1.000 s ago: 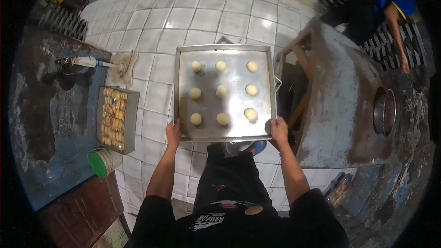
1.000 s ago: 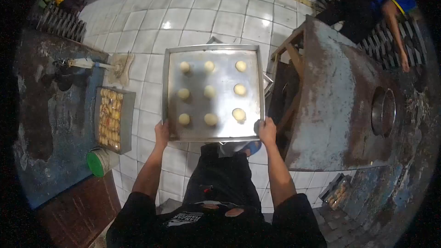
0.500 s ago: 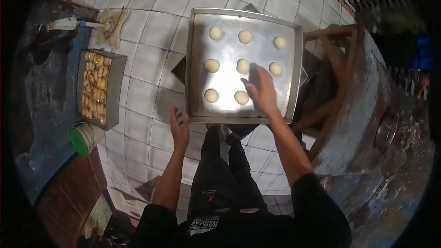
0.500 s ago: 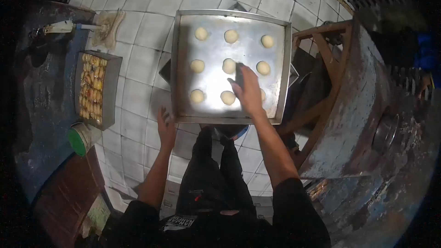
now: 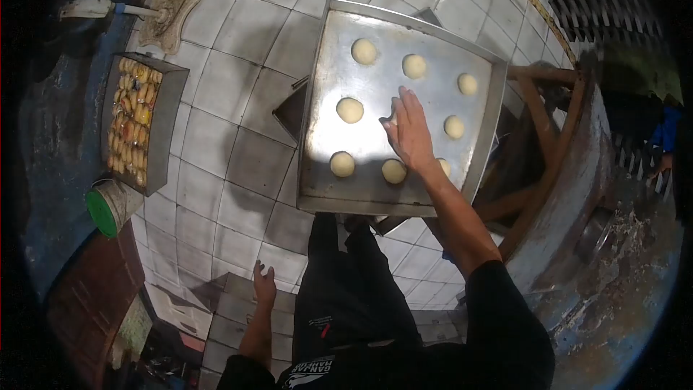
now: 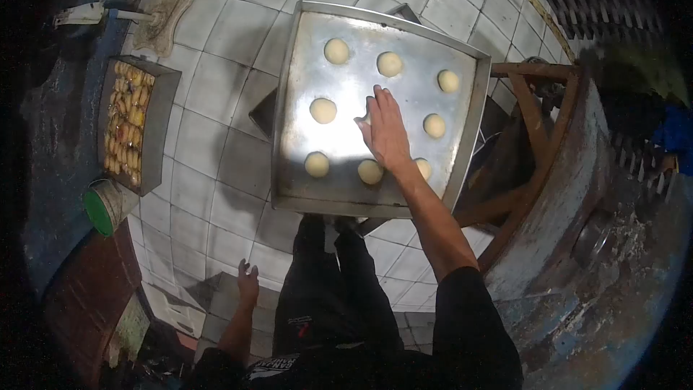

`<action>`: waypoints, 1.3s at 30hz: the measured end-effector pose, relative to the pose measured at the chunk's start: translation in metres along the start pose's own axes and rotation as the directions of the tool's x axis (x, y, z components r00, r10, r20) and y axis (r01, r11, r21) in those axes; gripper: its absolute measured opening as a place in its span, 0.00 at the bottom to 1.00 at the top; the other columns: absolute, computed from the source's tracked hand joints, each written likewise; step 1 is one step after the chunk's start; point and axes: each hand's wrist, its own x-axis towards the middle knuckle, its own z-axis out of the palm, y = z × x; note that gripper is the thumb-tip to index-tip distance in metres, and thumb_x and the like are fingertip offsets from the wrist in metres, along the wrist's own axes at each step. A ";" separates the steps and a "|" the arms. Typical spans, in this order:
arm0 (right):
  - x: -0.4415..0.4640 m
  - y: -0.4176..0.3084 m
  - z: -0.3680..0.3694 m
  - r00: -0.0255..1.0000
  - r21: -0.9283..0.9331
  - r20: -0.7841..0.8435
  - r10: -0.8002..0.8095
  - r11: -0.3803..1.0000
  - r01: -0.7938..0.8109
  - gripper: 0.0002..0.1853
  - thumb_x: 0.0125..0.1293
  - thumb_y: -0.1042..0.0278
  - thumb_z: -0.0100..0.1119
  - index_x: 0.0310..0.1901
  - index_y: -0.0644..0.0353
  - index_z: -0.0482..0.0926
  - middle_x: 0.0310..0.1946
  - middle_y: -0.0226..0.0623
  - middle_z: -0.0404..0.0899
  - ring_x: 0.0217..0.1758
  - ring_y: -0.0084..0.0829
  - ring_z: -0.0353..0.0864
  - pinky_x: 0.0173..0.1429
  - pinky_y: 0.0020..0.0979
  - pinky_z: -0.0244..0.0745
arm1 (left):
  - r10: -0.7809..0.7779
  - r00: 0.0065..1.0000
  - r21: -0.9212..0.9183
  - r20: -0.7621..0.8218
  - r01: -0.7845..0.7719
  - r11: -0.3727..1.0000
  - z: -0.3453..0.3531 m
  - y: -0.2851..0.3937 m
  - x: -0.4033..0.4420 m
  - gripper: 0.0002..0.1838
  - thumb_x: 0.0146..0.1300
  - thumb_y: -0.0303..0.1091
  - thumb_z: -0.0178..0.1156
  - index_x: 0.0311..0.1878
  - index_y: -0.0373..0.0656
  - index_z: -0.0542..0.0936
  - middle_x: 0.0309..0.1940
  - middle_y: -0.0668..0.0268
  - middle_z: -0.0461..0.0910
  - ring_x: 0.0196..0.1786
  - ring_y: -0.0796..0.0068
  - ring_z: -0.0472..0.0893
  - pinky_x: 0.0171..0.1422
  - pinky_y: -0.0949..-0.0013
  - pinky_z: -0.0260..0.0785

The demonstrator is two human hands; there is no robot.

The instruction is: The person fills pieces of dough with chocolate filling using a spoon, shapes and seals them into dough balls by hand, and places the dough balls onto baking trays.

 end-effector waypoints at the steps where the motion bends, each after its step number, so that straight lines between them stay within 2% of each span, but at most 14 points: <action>1: 0.000 0.002 0.007 1.000 0.002 -0.003 0.002 1.000 -0.002 0.29 0.68 0.61 0.64 0.67 0.64 0.68 0.72 0.58 0.63 0.75 0.61 0.61 0.78 0.56 0.56 | -0.021 0.999 -0.087 0.029 0.023 0.996 0.004 0.005 -0.001 0.33 0.73 0.34 0.61 0.76 0.34 0.62 0.66 0.45 0.73 0.60 0.57 0.78 0.59 0.60 0.74; 7: -0.001 0.004 -0.018 0.987 -0.144 0.160 0.006 0.990 0.017 0.35 0.70 0.60 0.61 0.74 0.63 0.61 0.78 0.57 0.55 0.81 0.58 0.53 0.83 0.55 0.48 | -0.070 0.983 -0.087 0.170 0.086 0.992 0.015 0.057 -0.004 0.32 0.77 0.39 0.57 0.79 0.46 0.59 0.68 0.56 0.71 0.55 0.66 0.80 0.54 0.61 0.76; 9: 0.003 0.011 -0.035 0.963 0.186 0.261 0.069 0.975 -0.120 0.38 0.71 0.64 0.59 0.77 0.67 0.56 0.79 0.56 0.55 0.81 0.55 0.55 0.83 0.49 0.51 | -0.065 0.982 -0.139 0.179 0.091 0.986 0.013 0.064 0.000 0.32 0.77 0.39 0.57 0.79 0.46 0.59 0.68 0.56 0.71 0.55 0.66 0.80 0.56 0.60 0.76; 10: 0.005 0.007 -0.044 0.944 0.707 0.268 0.190 0.628 -0.327 0.41 0.70 0.66 0.58 0.80 0.66 0.50 0.80 0.54 0.53 0.83 0.53 0.54 0.84 0.46 0.47 | -0.067 0.983 -0.150 0.172 0.094 0.984 0.011 0.069 -0.001 0.32 0.77 0.39 0.57 0.79 0.46 0.59 0.68 0.56 0.71 0.55 0.66 0.80 0.56 0.60 0.76; 13: 0.006 0.007 -0.066 0.953 0.450 0.113 0.280 0.841 -0.300 0.39 0.74 0.60 0.55 0.79 0.64 0.51 0.80 0.53 0.54 0.83 0.52 0.54 0.85 0.42 0.47 | -0.012 0.990 -0.231 0.137 0.044 0.972 0.002 0.076 -0.002 0.32 0.75 0.38 0.59 0.78 0.43 0.61 0.67 0.55 0.74 0.52 0.65 0.82 0.51 0.63 0.77; 14: 0.000 0.011 -0.053 0.991 0.190 0.011 0.136 0.972 -0.136 0.40 0.74 0.54 0.56 0.79 0.63 0.52 0.80 0.53 0.52 0.83 0.54 0.51 0.84 0.49 0.46 | -0.028 0.990 -0.230 0.137 0.059 0.971 0.001 0.074 -0.001 0.32 0.75 0.38 0.58 0.78 0.43 0.61 0.67 0.55 0.74 0.53 0.66 0.82 0.51 0.63 0.77; 17: -0.020 -0.008 -0.012 0.976 -0.111 0.217 0.015 0.994 0.009 0.37 0.75 0.51 0.52 0.76 0.67 0.58 0.82 0.53 0.49 0.84 0.56 0.48 0.84 0.58 0.42 | -0.079 0.985 -0.237 0.154 0.114 0.965 0.004 0.059 -0.003 0.31 0.76 0.40 0.58 0.78 0.44 0.62 0.67 0.57 0.73 0.53 0.67 0.81 0.52 0.63 0.76; 21: 0.004 -0.039 -0.051 0.977 0.108 0.055 0.206 0.972 -0.211 0.42 0.74 0.49 0.54 0.80 0.64 0.51 0.82 0.52 0.47 0.85 0.54 0.44 0.83 0.61 0.40 | -0.096 0.976 -0.251 0.196 0.145 0.957 -0.012 0.054 -0.013 0.32 0.76 0.41 0.59 0.78 0.45 0.63 0.64 0.60 0.74 0.51 0.70 0.80 0.51 0.64 0.74; 23: -0.006 -0.071 -0.089 0.982 0.356 -0.055 0.178 0.923 -0.147 0.39 0.75 0.53 0.56 0.79 0.65 0.55 0.81 0.54 0.53 0.84 0.53 0.51 0.84 0.48 0.46 | -0.092 0.975 -0.297 0.203 0.151 0.943 -0.019 0.049 -0.018 0.33 0.75 0.41 0.60 0.78 0.42 0.61 0.62 0.59 0.75 0.51 0.69 0.81 0.49 0.63 0.75; 26: -0.062 -0.128 -0.109 0.908 0.432 0.124 0.401 0.801 -0.413 0.26 0.77 0.54 0.55 0.66 0.67 0.75 0.62 0.57 0.78 0.68 0.50 0.77 0.71 0.42 0.70 | -0.050 0.978 -0.341 0.204 0.118 0.933 -0.031 0.050 -0.027 0.32 0.75 0.41 0.59 0.76 0.40 0.63 0.58 0.57 0.77 0.51 0.66 0.83 0.47 0.64 0.76; 30: -0.157 -0.191 -0.092 0.808 0.336 0.538 0.240 0.818 -0.467 0.20 0.75 0.53 0.57 0.59 0.59 0.80 0.49 0.46 0.86 0.50 0.43 0.87 0.54 0.42 0.81 | -0.013 0.976 -0.408 0.217 0.103 0.907 -0.041 0.073 -0.032 0.29 0.73 0.39 0.59 0.72 0.37 0.68 0.56 0.55 0.80 0.49 0.67 0.84 0.46 0.63 0.77; 32: -0.196 -0.230 -0.099 0.768 0.463 0.634 -0.088 0.839 -0.286 0.22 0.74 0.50 0.58 0.61 0.57 0.79 0.51 0.50 0.85 0.53 0.51 0.85 0.59 0.45 0.78 | 0.058 0.978 -0.450 0.202 0.040 0.892 -0.044 0.078 -0.033 0.27 0.73 0.40 0.59 0.70 0.37 0.70 0.56 0.56 0.80 0.48 0.67 0.84 0.46 0.63 0.76; 34: -0.234 -0.251 -0.077 0.583 0.310 0.782 -0.221 0.949 -0.056 0.26 0.74 0.47 0.57 0.64 0.55 0.77 0.55 0.52 0.83 0.57 0.53 0.83 0.64 0.47 0.77 | 0.122 0.977 -0.482 0.175 -0.023 0.876 -0.046 0.088 -0.043 0.24 0.73 0.41 0.58 0.66 0.37 0.74 0.53 0.58 0.82 0.47 0.68 0.84 0.46 0.63 0.76; 39: -0.294 -0.265 -0.104 0.584 0.295 0.774 -0.246 0.955 0.010 0.28 0.74 0.45 0.57 0.67 0.55 0.75 0.60 0.53 0.80 0.63 0.54 0.80 0.68 0.47 0.73 | 0.241 0.959 -0.516 0.150 -0.132 0.846 -0.049 0.076 -0.071 0.22 0.73 0.41 0.59 0.64 0.39 0.76 0.47 0.63 0.83 0.44 0.72 0.84 0.43 0.66 0.76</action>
